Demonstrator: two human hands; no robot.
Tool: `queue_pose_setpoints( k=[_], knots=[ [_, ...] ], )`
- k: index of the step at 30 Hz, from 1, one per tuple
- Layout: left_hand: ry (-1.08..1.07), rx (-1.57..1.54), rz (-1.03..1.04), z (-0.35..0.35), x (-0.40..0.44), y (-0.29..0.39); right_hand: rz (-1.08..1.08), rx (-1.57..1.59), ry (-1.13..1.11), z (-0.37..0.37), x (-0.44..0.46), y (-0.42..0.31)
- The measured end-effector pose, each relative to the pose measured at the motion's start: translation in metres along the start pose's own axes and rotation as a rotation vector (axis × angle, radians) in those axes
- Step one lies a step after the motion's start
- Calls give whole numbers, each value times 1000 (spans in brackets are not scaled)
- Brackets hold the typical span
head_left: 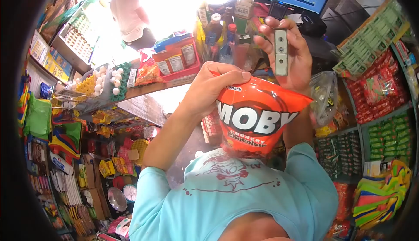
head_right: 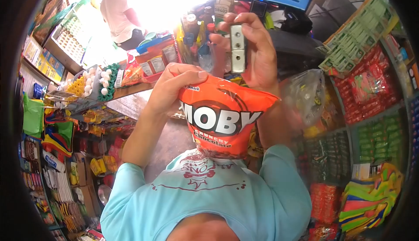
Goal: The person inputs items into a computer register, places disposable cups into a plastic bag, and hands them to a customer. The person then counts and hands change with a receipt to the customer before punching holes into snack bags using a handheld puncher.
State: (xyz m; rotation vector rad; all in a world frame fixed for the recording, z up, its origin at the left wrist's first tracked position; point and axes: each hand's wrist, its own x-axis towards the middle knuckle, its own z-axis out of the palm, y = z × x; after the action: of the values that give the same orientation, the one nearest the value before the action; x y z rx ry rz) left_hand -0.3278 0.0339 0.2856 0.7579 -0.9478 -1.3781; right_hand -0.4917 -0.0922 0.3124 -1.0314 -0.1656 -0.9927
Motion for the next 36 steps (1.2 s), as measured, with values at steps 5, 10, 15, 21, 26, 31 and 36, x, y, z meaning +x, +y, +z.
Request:
queue_pose_setpoints(
  k=[5, 10, 15, 21, 26, 31, 36],
  knots=[
    [-18, -38, -43, 24, -4, 8, -58, 190, -176, 7, -5, 11],
    [-75, 8, 11, 30, -7, 3, -54, 429, -341, 10, -9, 7],
    [-96, -3, 114, 34, -4, -17, -3, 335, -572, 1, -5, 11],
    [-23, -174, 24, 42, -11, -16, -53, 483, -639, 4, -2, 25],
    [-23, -242, 62, 45, -12, -21, -87, 529, -808, -1, 5, 28],
    [-30, -226, 75, 41, -9, -22, -61, 508, -636, 7, -1, 24],
    [-16, -197, 85, 42, -6, -24, -65, 534, -579, 5, -1, 24]
  ],
)
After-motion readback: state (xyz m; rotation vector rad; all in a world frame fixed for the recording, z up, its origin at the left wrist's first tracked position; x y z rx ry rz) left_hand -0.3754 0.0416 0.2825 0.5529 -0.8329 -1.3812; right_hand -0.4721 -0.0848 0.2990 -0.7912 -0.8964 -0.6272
